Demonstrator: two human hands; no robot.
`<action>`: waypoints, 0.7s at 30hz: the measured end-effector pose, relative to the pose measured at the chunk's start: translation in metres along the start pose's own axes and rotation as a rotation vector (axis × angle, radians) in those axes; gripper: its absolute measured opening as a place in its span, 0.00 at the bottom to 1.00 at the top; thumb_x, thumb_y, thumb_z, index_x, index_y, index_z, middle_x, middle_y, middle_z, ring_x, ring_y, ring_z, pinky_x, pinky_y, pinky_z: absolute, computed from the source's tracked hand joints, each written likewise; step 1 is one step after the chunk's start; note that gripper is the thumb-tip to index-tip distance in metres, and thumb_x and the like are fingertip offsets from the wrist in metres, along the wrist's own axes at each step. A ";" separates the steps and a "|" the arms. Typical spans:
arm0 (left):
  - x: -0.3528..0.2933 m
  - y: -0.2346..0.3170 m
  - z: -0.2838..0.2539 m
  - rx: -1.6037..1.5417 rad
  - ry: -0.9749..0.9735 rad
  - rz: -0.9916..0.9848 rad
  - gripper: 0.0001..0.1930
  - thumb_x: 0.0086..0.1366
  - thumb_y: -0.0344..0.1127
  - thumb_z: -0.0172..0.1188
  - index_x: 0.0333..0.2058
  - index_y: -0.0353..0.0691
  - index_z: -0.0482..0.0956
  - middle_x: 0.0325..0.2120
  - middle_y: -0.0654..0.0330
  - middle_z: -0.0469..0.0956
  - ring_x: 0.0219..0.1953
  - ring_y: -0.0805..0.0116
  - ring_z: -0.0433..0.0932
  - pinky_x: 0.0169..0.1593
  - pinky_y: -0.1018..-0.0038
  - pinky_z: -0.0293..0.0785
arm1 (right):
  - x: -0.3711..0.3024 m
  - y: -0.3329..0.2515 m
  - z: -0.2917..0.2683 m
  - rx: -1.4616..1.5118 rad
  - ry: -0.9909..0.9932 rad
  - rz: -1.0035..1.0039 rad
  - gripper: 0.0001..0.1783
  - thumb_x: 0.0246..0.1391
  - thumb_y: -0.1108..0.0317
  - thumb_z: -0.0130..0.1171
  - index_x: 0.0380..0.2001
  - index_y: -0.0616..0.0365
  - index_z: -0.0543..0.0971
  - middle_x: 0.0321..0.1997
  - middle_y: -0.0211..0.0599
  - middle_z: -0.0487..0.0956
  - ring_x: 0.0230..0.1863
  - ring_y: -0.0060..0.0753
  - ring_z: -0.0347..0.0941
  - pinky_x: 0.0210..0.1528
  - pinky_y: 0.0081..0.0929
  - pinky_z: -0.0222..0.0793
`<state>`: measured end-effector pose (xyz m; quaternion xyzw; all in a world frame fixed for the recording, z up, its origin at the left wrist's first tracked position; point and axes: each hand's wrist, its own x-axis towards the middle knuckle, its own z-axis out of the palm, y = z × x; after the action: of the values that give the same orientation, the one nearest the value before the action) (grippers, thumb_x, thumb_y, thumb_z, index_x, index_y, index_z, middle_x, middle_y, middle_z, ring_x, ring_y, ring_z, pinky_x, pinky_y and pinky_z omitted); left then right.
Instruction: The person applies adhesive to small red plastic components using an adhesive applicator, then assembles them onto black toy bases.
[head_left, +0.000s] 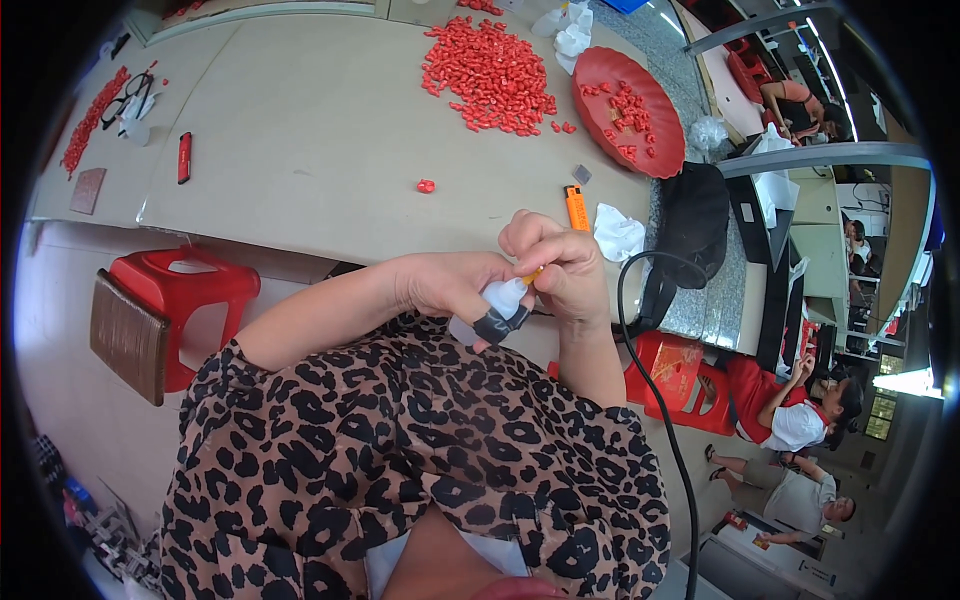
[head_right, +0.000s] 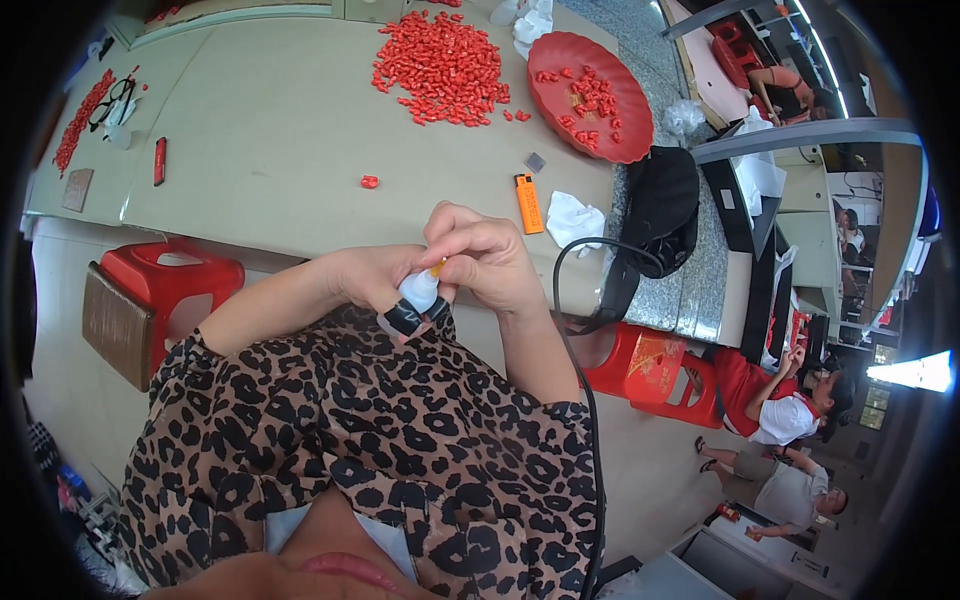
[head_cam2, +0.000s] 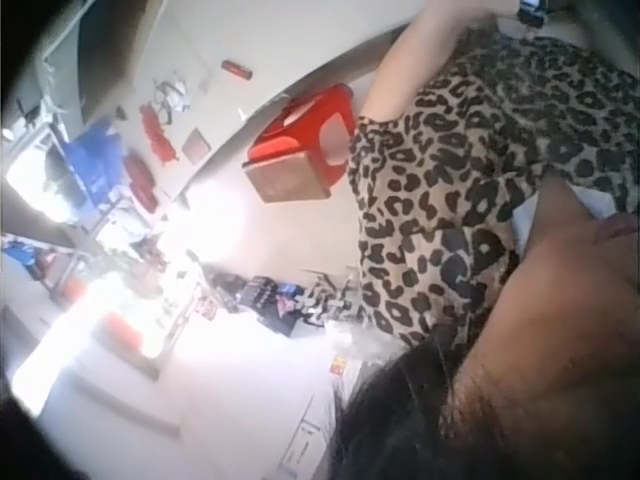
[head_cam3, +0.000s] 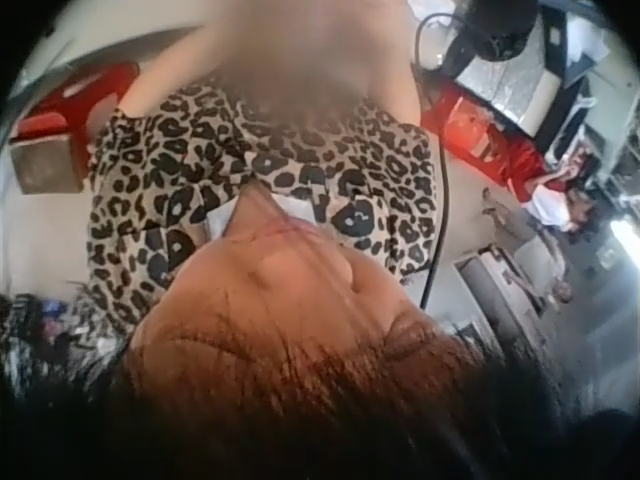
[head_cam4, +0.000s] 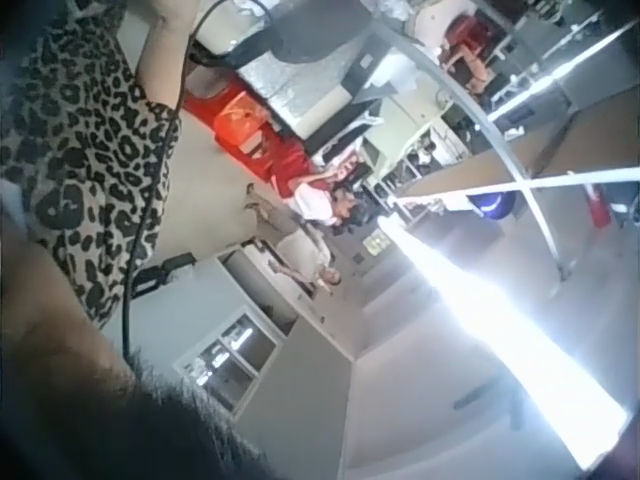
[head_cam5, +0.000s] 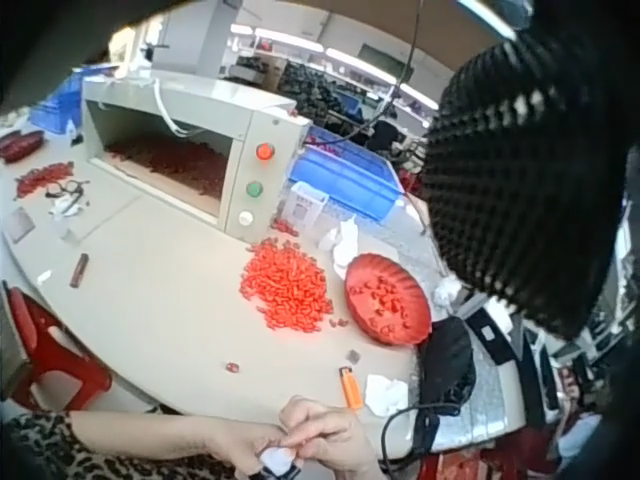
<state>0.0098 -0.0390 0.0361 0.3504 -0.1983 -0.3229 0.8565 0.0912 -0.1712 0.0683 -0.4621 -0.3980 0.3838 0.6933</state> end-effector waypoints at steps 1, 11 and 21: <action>0.002 0.000 -0.001 0.003 -0.003 -0.003 0.16 0.43 0.30 0.60 0.31 0.35 0.64 0.19 0.61 0.70 0.17 0.74 0.72 0.21 0.81 0.69 | 0.000 0.000 0.001 -0.001 0.003 -0.004 0.14 0.37 0.58 0.61 0.23 0.59 0.78 0.20 0.28 0.66 0.27 0.26 0.57 0.30 0.25 0.52; 0.006 0.007 -0.001 0.033 -0.060 -0.026 0.15 0.41 0.33 0.62 0.21 0.32 0.65 0.12 0.62 0.68 0.14 0.76 0.71 0.18 0.85 0.65 | 0.005 -0.001 0.006 -0.079 0.002 -0.184 0.12 0.39 0.60 0.60 0.18 0.58 0.74 0.19 0.26 0.63 0.25 0.24 0.55 0.31 0.25 0.52; 0.003 0.000 -0.011 0.435 0.275 0.028 0.09 0.37 0.24 0.53 0.23 0.33 0.68 0.16 0.65 0.68 0.17 0.77 0.69 0.20 0.83 0.64 | -0.011 0.014 0.009 -0.115 0.185 -0.138 0.09 0.44 0.65 0.57 0.21 0.58 0.71 0.22 0.27 0.62 0.28 0.23 0.56 0.42 0.28 0.55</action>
<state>0.0182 -0.0355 0.0292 0.5643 -0.1493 -0.2101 0.7843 0.0761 -0.1742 0.0554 -0.5060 -0.3845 0.2674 0.7243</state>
